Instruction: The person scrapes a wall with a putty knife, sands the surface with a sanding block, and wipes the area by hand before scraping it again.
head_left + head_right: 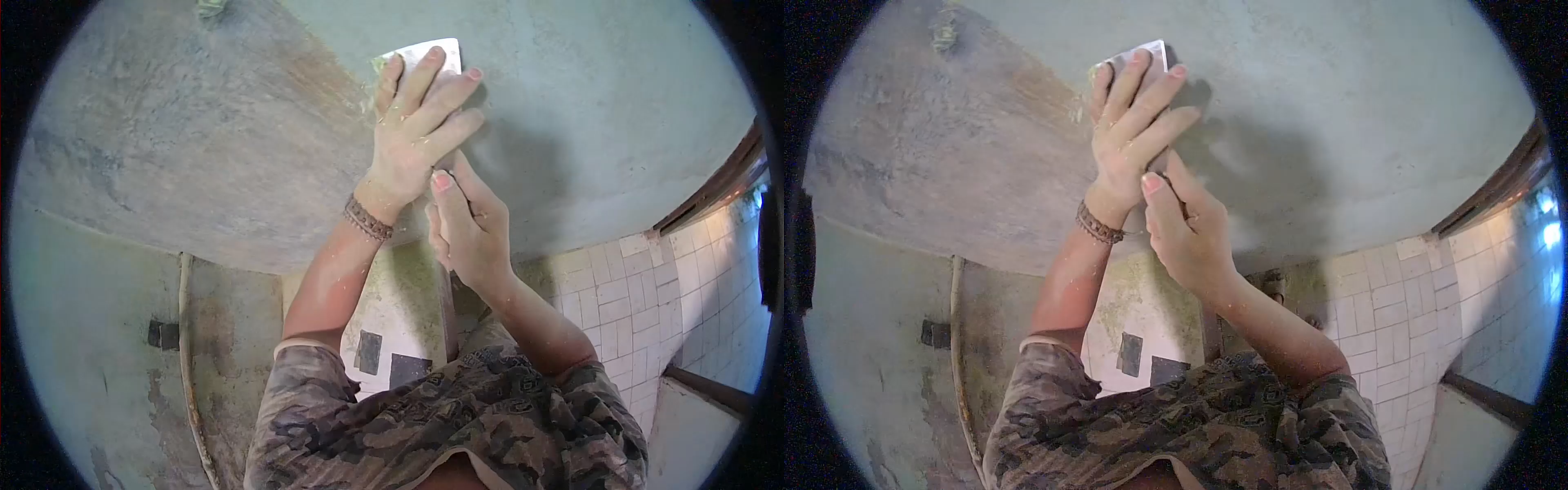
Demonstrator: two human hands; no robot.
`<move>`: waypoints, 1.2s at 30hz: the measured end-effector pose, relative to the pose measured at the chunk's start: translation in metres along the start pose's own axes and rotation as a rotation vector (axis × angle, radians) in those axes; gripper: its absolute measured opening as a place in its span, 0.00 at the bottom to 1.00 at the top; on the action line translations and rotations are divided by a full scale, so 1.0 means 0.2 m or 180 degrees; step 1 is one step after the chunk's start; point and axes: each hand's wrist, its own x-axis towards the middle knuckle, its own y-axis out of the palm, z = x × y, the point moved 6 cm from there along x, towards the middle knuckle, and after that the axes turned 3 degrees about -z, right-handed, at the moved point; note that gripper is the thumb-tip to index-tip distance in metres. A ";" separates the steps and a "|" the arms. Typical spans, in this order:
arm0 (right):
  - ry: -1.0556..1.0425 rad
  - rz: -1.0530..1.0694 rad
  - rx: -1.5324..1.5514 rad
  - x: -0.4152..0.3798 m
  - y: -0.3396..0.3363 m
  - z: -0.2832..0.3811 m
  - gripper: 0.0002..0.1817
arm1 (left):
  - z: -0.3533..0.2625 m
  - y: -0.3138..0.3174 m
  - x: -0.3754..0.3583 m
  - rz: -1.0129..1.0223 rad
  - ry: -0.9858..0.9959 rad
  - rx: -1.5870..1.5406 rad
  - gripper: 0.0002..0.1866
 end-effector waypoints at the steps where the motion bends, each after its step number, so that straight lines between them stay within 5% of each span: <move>1: -0.0016 0.0047 0.0008 -0.01 -0.01 -0.01 0.24 | 0.01 -0.03 0.02 -0.0073 0.0109 0.0029 0.13; 6: -0.0030 0.0768 0.0602 -0.13 -0.14 -0.15 0.28 | -0.13 0.14 -0.20 0.0179 -0.0199 -0.0084 0.12; 13: 0.0173 0.0470 0.0661 -0.01 0.02 -0.01 0.28 | 0.01 -0.06 0.05 -0.0378 -0.0147 -0.0021 0.11; 36: 0.0027 0.0099 0.0500 -0.04 0.15 0.15 0.24 | 0.06 -0.11 0.14 -0.0347 0.0029 0.0111 0.14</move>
